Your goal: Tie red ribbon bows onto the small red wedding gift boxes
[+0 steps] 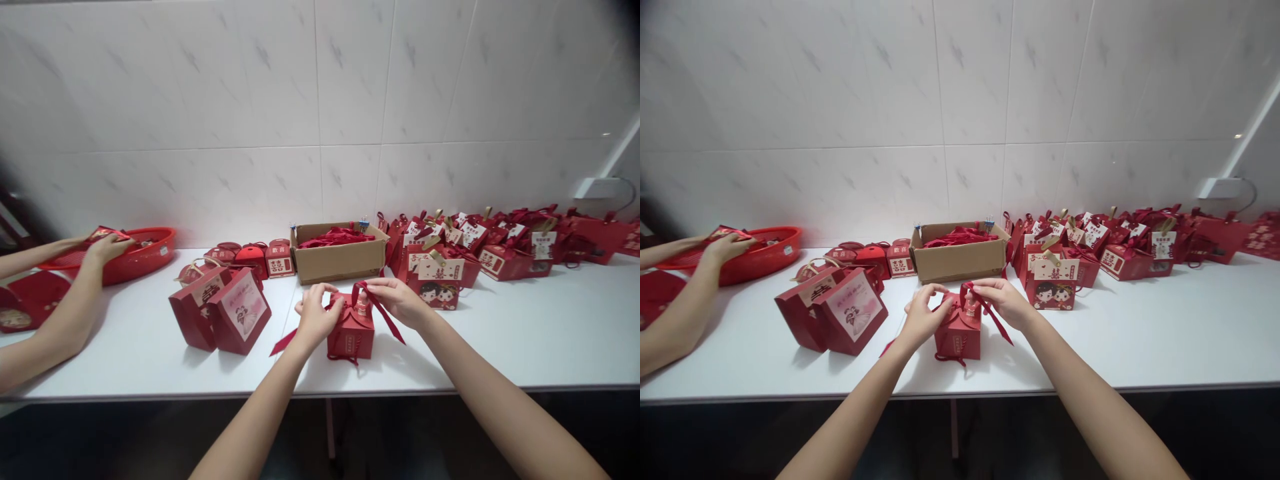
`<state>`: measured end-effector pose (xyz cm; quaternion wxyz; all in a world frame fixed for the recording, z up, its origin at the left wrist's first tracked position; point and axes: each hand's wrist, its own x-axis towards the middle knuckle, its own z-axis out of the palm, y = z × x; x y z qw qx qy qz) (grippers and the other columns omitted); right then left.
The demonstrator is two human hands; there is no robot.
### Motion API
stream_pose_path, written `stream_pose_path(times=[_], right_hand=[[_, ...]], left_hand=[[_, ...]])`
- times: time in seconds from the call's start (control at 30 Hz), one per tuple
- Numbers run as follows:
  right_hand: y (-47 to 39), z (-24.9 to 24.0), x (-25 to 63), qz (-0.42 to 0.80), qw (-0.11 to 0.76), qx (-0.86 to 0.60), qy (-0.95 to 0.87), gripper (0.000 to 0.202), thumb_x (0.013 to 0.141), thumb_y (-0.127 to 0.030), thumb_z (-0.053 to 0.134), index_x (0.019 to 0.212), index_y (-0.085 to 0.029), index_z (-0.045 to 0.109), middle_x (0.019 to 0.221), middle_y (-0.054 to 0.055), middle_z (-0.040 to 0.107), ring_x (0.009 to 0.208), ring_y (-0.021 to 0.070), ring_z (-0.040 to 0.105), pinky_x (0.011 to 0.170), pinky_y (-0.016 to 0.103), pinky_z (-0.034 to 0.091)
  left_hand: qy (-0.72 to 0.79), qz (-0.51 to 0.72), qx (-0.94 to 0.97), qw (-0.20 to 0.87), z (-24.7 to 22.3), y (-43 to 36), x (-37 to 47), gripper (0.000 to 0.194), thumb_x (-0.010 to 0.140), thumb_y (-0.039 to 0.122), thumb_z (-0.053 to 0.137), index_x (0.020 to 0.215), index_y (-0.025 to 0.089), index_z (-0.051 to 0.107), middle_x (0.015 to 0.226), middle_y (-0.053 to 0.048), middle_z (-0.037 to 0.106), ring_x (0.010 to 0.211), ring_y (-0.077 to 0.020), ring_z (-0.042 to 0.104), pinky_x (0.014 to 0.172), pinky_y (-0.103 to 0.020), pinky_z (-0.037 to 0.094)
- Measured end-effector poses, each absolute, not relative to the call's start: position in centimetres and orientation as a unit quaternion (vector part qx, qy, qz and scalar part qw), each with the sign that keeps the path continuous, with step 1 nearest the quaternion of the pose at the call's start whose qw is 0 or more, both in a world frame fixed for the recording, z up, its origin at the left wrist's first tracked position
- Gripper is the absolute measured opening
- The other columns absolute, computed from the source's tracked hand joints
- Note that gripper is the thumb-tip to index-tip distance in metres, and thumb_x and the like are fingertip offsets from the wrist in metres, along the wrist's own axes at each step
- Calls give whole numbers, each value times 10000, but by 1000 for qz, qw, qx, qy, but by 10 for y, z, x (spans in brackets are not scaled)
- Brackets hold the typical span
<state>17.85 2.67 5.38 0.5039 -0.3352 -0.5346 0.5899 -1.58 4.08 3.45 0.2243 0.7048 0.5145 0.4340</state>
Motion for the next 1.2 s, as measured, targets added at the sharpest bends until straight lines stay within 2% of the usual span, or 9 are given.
stream_pose_path(times=[0.23,0.33,0.47,0.63,0.8,0.9,1.03,1.1,1.2], right_hand=[[20,65,182,561,480,-374,-561,260,585,-264,824,812,-174,736,824,34,700,764,146,616,766,294,449],[16,67,187,549,475,-394,-563,238,634,-318,800,798,-166,721,718,7,649,645,107,558,651,266,430],[13,66,190,535,464,-409,-576,253,685,-377,755,757,-139,707,614,-11,579,554,81,478,556,246,372],[14,61,180,516,454,-411,-599,360,658,-375,763,933,-149,706,745,33,669,671,133,575,682,291,432],[19,55,164,476,440,-422,-634,319,666,-436,725,726,-125,694,653,16,629,618,130,532,635,284,409],[20,51,161,463,467,-444,-608,343,671,-457,717,775,-132,688,664,19,637,620,137,552,634,283,414],[21,49,158,471,483,-425,-604,305,708,-435,676,830,-157,651,788,43,686,707,161,620,687,287,461],[22,49,154,444,476,-443,-617,240,748,-393,612,811,-163,633,822,57,702,724,167,637,688,285,474],[25,48,147,377,466,-498,-626,190,764,-332,553,758,-159,630,778,75,709,672,173,632,632,282,461]], left_hand=[[399,438,767,246,53,42,4,108,749,259,581,829,218,641,812,-13,702,762,-176,646,778,-302,470],[407,472,753,211,51,44,6,72,721,189,561,768,212,611,716,1,673,713,-169,626,833,-332,442],[421,500,730,199,46,47,5,53,738,195,528,761,210,573,640,18,626,646,-153,600,740,-297,447],[412,497,733,215,52,44,8,77,770,252,522,726,203,563,711,1,637,700,-156,595,743,-285,444],[402,462,749,253,59,45,-1,129,704,212,567,832,211,579,940,-17,635,958,-183,575,866,-284,417],[443,440,727,286,52,51,-18,202,751,273,531,936,193,532,1043,-60,594,1018,-198,550,834,-289,431],[488,345,724,345,41,53,-40,356,751,517,565,788,163,539,781,-38,600,700,-171,561,610,-262,418],[488,289,735,372,41,51,-48,441,721,594,576,639,164,522,591,9,528,530,-127,464,507,-239,338],[467,256,750,392,55,49,-55,503,734,616,557,524,177,432,483,55,379,461,-88,337,472,-227,251]])
